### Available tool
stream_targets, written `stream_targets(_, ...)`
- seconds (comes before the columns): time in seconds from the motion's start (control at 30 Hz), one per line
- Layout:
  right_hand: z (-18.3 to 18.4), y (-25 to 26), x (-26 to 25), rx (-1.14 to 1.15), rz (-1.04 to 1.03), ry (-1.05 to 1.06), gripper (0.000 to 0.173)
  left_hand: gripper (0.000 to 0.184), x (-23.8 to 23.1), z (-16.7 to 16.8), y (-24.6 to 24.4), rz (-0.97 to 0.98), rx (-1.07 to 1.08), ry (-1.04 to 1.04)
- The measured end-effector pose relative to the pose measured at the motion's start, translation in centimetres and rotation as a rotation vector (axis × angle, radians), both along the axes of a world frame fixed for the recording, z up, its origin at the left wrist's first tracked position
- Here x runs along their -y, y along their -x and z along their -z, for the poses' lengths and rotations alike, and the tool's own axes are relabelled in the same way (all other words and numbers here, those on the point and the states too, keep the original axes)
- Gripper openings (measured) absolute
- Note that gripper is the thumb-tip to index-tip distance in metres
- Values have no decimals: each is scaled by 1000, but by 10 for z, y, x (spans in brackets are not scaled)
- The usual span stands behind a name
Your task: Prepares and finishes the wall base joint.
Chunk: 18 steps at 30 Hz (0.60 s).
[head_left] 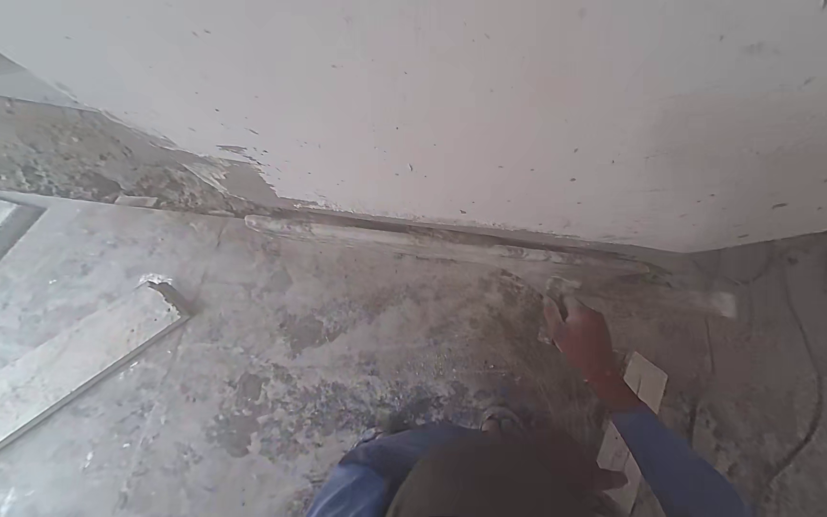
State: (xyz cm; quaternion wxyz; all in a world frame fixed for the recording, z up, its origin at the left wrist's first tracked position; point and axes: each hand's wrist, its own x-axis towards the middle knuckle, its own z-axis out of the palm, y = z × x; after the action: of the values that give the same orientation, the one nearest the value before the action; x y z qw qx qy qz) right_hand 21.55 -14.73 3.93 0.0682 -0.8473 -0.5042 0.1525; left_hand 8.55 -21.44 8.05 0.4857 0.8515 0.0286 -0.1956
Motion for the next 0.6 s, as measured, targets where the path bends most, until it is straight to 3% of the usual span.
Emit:
stream_targets(0.07,24,14,-8,33,-88,184,51,31,52,116,13,-133,477,-96)
stream_targets(0.1,36,23,-13,50,-138,227,51,30,51,135,21,-105,458,-150)
stream_targets(0.17,50,41,-25,70,-186,314,53,28,27,132,48,-134,313,-202)
stream_targets(0.33,52,67,-48,89,-116,463,50,26,-26,128,113,-790,300,-374)
stream_targets(0.47,54,67,-64,108,-100,482,51,27,-67,127,140,-1162,170,-353)
stream_targets(0.6,55,65,-80,145,-97,469,55,34,-101,127,146,-1374,131,-273)
